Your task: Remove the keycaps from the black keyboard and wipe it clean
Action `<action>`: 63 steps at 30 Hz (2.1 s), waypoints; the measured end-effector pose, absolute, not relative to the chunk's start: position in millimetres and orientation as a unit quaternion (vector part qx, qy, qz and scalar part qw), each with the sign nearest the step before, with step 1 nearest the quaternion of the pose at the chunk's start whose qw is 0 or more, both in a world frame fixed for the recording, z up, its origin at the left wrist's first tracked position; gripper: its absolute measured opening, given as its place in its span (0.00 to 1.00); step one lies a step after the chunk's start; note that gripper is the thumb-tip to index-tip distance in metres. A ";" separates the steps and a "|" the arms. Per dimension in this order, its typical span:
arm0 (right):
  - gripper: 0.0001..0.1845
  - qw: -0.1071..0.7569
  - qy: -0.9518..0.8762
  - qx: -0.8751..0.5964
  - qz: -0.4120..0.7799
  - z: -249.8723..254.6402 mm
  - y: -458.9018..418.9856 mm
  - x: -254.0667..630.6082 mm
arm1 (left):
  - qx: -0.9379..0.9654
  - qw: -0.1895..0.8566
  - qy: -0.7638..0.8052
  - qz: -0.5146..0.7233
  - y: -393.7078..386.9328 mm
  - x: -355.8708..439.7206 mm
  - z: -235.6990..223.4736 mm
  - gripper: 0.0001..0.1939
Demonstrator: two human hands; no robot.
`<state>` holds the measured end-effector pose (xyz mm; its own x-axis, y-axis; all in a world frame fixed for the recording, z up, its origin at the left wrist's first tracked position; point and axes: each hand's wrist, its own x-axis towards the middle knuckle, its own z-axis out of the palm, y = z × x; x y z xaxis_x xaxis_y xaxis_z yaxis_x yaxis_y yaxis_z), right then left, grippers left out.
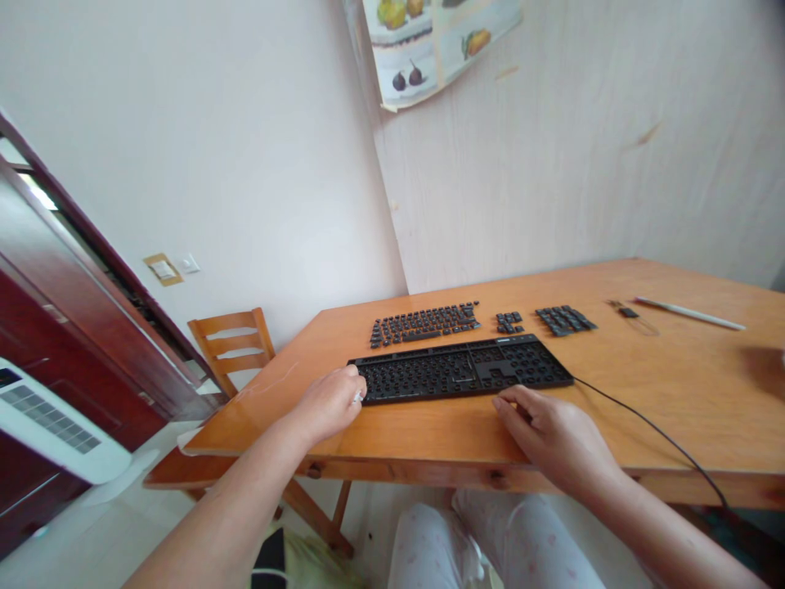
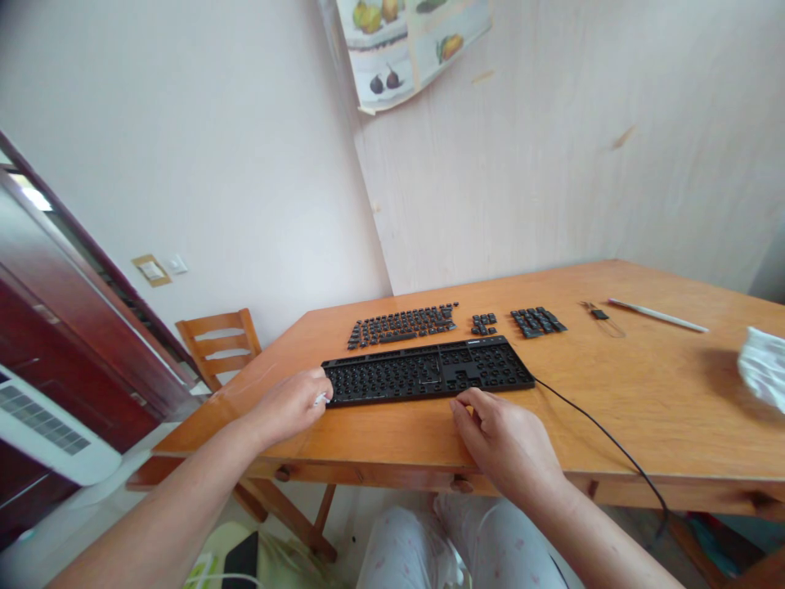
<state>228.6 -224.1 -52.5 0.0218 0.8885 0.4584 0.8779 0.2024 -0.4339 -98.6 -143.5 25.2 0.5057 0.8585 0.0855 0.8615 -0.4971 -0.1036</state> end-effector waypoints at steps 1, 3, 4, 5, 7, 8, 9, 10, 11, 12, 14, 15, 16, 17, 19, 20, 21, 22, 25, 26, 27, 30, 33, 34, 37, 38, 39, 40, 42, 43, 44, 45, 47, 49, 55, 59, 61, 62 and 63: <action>0.17 0.336 -0.700 -0.630 0.006 -52.1 -224.3 228.5 | -0.865 0.055 -0.499 -0.013 -144.4 -98.3 25.6 0.10; 0.17 0.338 -0.701 -0.627 0.001 -51.6 -224.7 228.4 | -0.863 0.033 -0.504 -0.020 -145.8 -98.6 25.9 0.10; 0.18 0.338 -0.702 -0.626 0.000 -51.5 -224.9 228.4 | -0.862 0.023 -0.506 -0.027 -146.2 -99.3 25.8 0.10; 0.17 0.338 -0.703 -0.626 -0.001 -51.4 -225.1 228.4 | -0.863 0.012 -0.505 -0.035 -146.3 -100.7 25.7 0.10; 0.17 0.339 -0.703 -0.625 -0.002 -51.2 -225.6 228.2 | -0.864 -0.008 -0.499 -0.061 -145.2 -105.5 26.0 0.09; 0.17 0.339 -0.703 -0.625 -0.002 -51.1 -225.9 228.0 | -0.863 -0.015 -0.498 -0.078 -143.9 -109.2 26.7 0.09; 0.17 0.339 -0.704 -0.624 -0.002 -51.1 -226.2 227.8 | -0.860 -0.020 -0.500 -0.096 -142.1 -113.6 27.7 0.08; 0.17 0.337 -0.704 -0.625 -0.002 -51.1 -226.5 227.5 | -0.854 -0.018 -0.506 -0.117 -139.8 -118.6 29.0 0.08; 0.17 0.336 -0.705 -0.625 -0.002 -51.3 -226.9 227.3 | -0.846 -0.010 -0.516 -0.137 -137.4 -124.1 30.6 0.08; 0.16 0.334 -0.705 -0.625 -0.004 -51.5 -227.2 227.1 | -0.837 -0.001 -0.526 -0.151 -134.8 -129.6 32.2 0.07; 0.16 0.333 -0.707 -0.624 -0.008 -52.3 -227.8 227.0 | -0.824 0.019 -0.540 -0.168 -129.9 -139.7 34.9 0.08; 0.17 0.333 -0.708 -0.622 -0.011 -52.8 -227.9 227.2 | -0.820 0.026 -0.547 -0.169 -127.8 -143.7 35.7 0.09; 0.17 0.333 -0.710 -0.620 -0.014 -53.3 -228.0 227.4 | -0.818 0.026 -0.550 -0.164 -126.1 -146.7 35.9 0.09; 0.17 0.332 -0.712 -0.618 -0.016 -53.8 -227.9 227.7 | -0.818 0.023 -0.553 -0.157 -124.5 -148.7 35.6 0.10; 0.17 0.328 -0.717 -0.615 -0.017 -54.6 -227.7 228.3 | -0.819 0.014 -0.555 -0.142 -121.7 -149.9 33.4 0.10; 0.17 0.327 -0.718 -0.614 -0.017 -54.8 -227.7 228.5 | -0.820 0.014 -0.556 -0.139 -120.1 -149.5 31.7 0.10; 0.17 0.327 -0.719 -0.613 -0.017 -54.9 -227.6 228.7 | -0.820 0.017 -0.555 -0.137 -118.3 -148.7 29.9 0.09; 0.17 0.328 -0.719 -0.613 -0.017 -54.9 -227.7 228.8 | -0.821 0.021 -0.554 -0.136 -116.3 -147.8 28.1 0.09; 0.16 0.329 -0.720 -0.610 -0.025 -55.1 -227.9 229.1 | -0.824 0.027 -0.551 -0.128 -109.4 -145.4 23.3 0.08; 0.16 0.327 -0.721 -0.610 -0.028 -55.4 -227.9 229.2 | -0.824 0.025 -0.552 -0.124 -107.2 -145.0 22.0 0.08; 0.16 0.325 -0.722 -0.610 -0.030 -56.0 -227.8 229.4 | -0.823 0.023 -0.555 -0.119 -105.2 -144.9 20.7 0.08; 0.15 0.325 -0.726 -0.605 -0.025 -58.3 -227.2 230.3 | -0.826 0.019 -0.555 -0.094 -102.1 -145.4 17.4 0.07; 0.15 0.328 -0.728 -0.602 -0.018 -59.8 -226.6 231.1 | -0.835 0.019 -0.546 -0.071 -103.2 -145.2 15.5 0.08; 0.15 0.327 -0.728 -0.602 -0.017 -59.9 -226.6 231.2 | -0.838 0.019 -0.541 -0.065 -104.3 -144.5 15.5 0.08; 0.14 0.326 -0.726 -0.605 -0.017 -59.9 -226.5 231.6 | -0.847 0.016 -0.529 -0.049 -107.0 -140.8 16.8 0.09; 0.14 0.327 -0.725 -0.606 -0.017 -60.0 -226.5 231.6 | -0.849 0.014 -0.526 -0.043 -107.2 -139.5 17.4 0.09; 0.14 0.329 -0.724 -0.606 -0.016 -60.3 -226.4 231.7 | -0.850 0.012 -0.525 -0.039 -107.0 -138.5 18.0 0.09; 0.14 0.331 -0.724 -0.605 -0.016 -60.6 -226.3 231.8 | -0.850 0.007 -0.525 -0.036 -106.3 -138.1 18.4 0.09; 0.14 0.335 -0.723 -0.603 -0.016 -61.2 -226.2 231.8 | -0.846 -0.020 -0.532 -0.038 -104.0 -139.8 19.1 0.08; 0.14 0.336 -0.722 -0.604 -0.015 -61.3 -226.2 231.7 | -0.841 -0.038 -0.538 -0.044 -102.9 -141.9 19.4 0.07; 0.14 0.336 -0.721 -0.605 -0.013 -61.2 -226.3 231.6 | -0.835 -0.056 -0.545 -0.053 -102.1 -144.6 19.9 0.07; 0.14 0.334 -0.721 -0.607 -0.010 -60.8 -226.5 231.4 | -0.830 -0.072 -0.550 -0.063 -101.9 -147.5 20.6 0.08; 0.14 0.330 -0.722 -0.608 -0.002 -59.8 -226.9 231.1 | -0.825 -0.074 -0.554 -0.082 -103.7 -152.5 23.0 0.09; 0.14 0.329 -0.723 -0.608 0.002 -59.1 -227.2 230.9 | -0.827 -0.066 -0.552 -0.086 -108.3 -153.8 26.1 0.10; 0.15 0.330 -0.719 -0.611 -0.009 -60.6 -226.2 231.3 | -0.850 -0.023 -0.523 -0.056 -125.4 -134.4 28.6 0.08; 0.15 0.329 -0.719 -0.612 -0.011 -59.6 -226.8 230.9 | -0.840 0.024 -0.542 -0.011 -130.2 -120.7 25.6 0.09; 0.15 0.330 -0.719 -0.612 -0.014 -58.8 -227.4 230.6 | -0.841 0.030 -0.541 -0.007 -128.9 -117.5 25.2 0.09; 0.16 0.330 -0.719 -0.611 -0.015 -58.6 -227.7 230.5 | -0.840 0.023 -0.541 -0.012 -127.2 -117.1 25.2 0.09; 0.16 0.331 -0.719 -0.611 -0.017 -58.5 -227.9 230.4 | -0.837 0.001 -0.546 -0.022 -124.9 -117.6 25.1 0.08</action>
